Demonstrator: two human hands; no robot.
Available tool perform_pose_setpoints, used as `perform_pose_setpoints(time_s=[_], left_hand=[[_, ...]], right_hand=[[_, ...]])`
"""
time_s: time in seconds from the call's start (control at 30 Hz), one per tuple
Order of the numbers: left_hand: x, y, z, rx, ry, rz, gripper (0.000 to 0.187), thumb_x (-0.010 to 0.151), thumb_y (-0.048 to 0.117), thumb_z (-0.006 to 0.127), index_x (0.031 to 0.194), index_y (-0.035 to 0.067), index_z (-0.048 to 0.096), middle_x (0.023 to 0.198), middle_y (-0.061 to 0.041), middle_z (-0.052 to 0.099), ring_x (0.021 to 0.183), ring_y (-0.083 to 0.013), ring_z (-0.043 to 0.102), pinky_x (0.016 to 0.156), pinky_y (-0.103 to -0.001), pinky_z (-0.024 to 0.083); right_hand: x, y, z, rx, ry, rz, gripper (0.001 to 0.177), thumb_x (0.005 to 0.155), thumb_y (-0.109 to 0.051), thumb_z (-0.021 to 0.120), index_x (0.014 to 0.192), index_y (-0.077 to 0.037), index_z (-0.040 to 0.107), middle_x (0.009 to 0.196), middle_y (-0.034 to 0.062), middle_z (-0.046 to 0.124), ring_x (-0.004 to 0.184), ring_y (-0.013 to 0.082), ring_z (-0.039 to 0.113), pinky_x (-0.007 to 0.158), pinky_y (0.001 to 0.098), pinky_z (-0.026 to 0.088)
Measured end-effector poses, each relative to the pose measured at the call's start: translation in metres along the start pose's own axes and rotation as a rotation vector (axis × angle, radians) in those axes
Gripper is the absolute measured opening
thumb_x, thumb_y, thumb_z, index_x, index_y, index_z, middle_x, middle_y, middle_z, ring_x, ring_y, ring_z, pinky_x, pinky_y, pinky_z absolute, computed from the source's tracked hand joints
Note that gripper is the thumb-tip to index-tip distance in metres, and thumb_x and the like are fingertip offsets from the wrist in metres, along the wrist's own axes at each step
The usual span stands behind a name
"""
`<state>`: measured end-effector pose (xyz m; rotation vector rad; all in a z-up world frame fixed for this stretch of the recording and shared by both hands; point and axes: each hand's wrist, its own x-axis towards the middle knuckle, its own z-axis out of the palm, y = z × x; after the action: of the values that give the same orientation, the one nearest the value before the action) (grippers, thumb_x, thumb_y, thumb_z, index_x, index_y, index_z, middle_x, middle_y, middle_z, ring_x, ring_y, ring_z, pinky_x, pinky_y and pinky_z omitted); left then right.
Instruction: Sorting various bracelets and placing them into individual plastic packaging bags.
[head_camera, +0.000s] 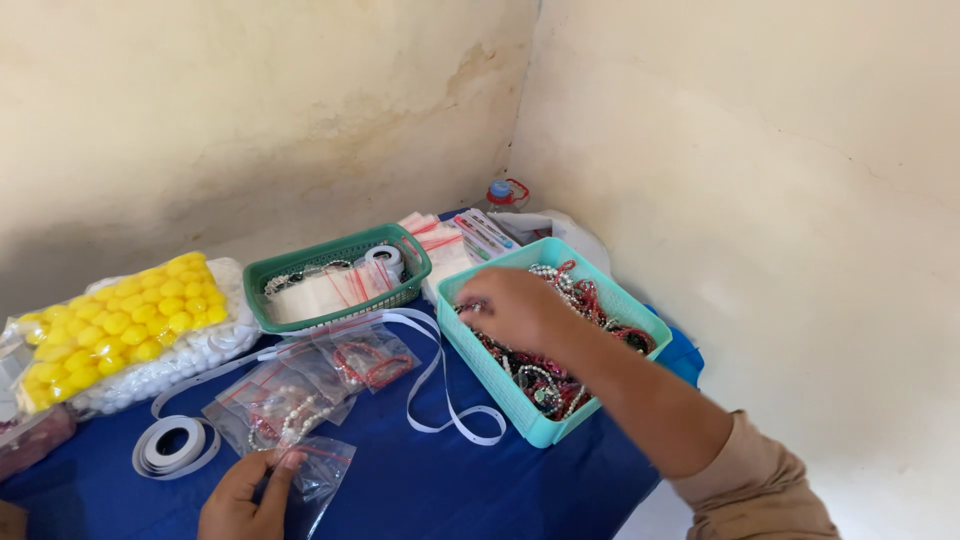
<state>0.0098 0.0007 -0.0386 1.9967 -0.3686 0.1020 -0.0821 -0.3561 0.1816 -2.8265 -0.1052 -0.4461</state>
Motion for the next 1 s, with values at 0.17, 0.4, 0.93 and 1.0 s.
perform_pose_setpoints(time_s=[0.17, 0.4, 0.93, 1.0], left_hand=[[-0.001, 0.004, 0.001, -0.011, -0.006, -0.056, 0.023, 0.088, 0.026, 0.078, 0.100, 0.007, 0.081, 0.086, -0.010, 0.075, 0.082, -0.0141, 0.074, 0.077, -0.029, 0.055], [-0.004, 0.005, 0.002, -0.027, 0.040, -0.074, 0.024, 0.087, 0.023, 0.079, 0.103, 0.005, 0.080, 0.083, -0.011, 0.080, 0.080, -0.0128, 0.073, 0.075, -0.028, 0.054], [-0.003, -0.005, 0.005, -0.110, 0.038, -0.057, 0.019, 0.088, 0.016, 0.078, 0.102, 0.003, 0.080, 0.083, -0.010, 0.080, 0.079, -0.0116, 0.071, 0.074, -0.026, 0.054], [-0.003, -0.004, 0.006, -0.114, 0.062, -0.048, 0.019, 0.087, 0.015, 0.079, 0.101, 0.002, 0.080, 0.086, -0.011, 0.080, 0.081, -0.0115, 0.073, 0.075, -0.027, 0.055]], right_hand=[[0.009, 0.101, 0.013, -0.083, -0.066, 0.233, 0.016, 0.081, -0.025, 0.078, 0.092, -0.014, 0.077, 0.093, 0.0064, 0.077, 0.088, 0.0263, 0.073, 0.079, 0.0424, 0.057], [0.011, 0.151, 0.036, -0.194, -0.337, 0.427, 0.010, 0.076, -0.022, 0.082, 0.085, -0.016, 0.083, 0.088, 0.0064, 0.078, 0.085, 0.0254, 0.075, 0.079, 0.0417, 0.058], [0.015, 0.175, 0.024, 0.278, -0.300, 0.505, 0.016, 0.082, -0.024, 0.079, 0.088, -0.009, 0.079, 0.083, 0.0017, 0.077, 0.072, 0.0128, 0.069, 0.066, 0.0325, 0.057], [0.017, 0.199, 0.032, 0.590, -0.209, 0.488, 0.015, 0.089, -0.022, 0.076, 0.092, -0.008, 0.077, 0.085, 0.0019, 0.073, 0.072, 0.0092, 0.066, 0.067, 0.0276, 0.057]])
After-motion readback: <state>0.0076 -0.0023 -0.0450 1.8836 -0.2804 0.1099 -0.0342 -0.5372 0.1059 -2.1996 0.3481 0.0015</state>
